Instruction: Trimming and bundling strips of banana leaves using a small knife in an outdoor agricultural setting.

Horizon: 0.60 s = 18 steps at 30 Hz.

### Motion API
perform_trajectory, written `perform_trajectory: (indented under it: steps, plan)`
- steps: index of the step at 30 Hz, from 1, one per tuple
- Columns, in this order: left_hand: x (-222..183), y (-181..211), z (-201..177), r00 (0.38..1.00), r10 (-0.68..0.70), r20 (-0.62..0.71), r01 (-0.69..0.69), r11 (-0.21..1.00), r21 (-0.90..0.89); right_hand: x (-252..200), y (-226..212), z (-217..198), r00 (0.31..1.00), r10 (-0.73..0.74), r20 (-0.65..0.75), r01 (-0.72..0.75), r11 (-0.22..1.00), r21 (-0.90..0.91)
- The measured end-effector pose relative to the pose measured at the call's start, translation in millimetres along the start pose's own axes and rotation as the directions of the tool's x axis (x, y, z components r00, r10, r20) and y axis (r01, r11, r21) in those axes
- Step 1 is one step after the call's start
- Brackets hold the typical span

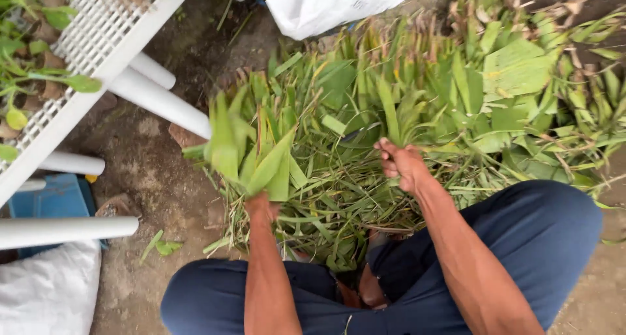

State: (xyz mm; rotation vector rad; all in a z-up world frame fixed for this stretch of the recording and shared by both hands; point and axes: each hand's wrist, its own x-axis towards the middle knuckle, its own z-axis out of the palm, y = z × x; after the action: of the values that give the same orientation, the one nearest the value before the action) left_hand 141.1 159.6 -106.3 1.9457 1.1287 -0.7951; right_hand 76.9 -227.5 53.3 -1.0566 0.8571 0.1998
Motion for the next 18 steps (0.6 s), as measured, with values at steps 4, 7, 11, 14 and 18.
perform_trajectory:
  steps: [4,7,11,14,18]
  plan:
    - [-62.2,-5.2,25.0,0.953,0.294,0.069,-0.295,0.863,0.411,-47.2,-34.5,22.6,0.986,-0.009,0.168,-0.007,0.995,0.096]
    - [-211.1,58.8,12.2,0.931,0.331,0.155,-0.333,0.594,0.733,-84.6,-42.2,42.0,0.95,0.087,0.3,-0.083,0.996,-0.025]
    - [-284.6,70.1,-12.5,0.622,0.455,0.637,-0.421,0.88,-0.218,-116.5,-15.2,64.2,0.75,0.111,0.652,-0.067,0.993,-0.093]
    - [-264.6,64.2,-12.2,0.155,0.613,0.775,-0.253,0.783,-0.569,-153.9,-7.5,79.4,0.587,0.129,0.799,-0.046,0.991,-0.126]
    - [-268.9,64.1,-48.9,-0.089,0.561,0.823,-0.212,0.797,-0.566,-178.9,-8.3,94.6,0.433,0.191,0.881,-0.029,0.98,-0.198]
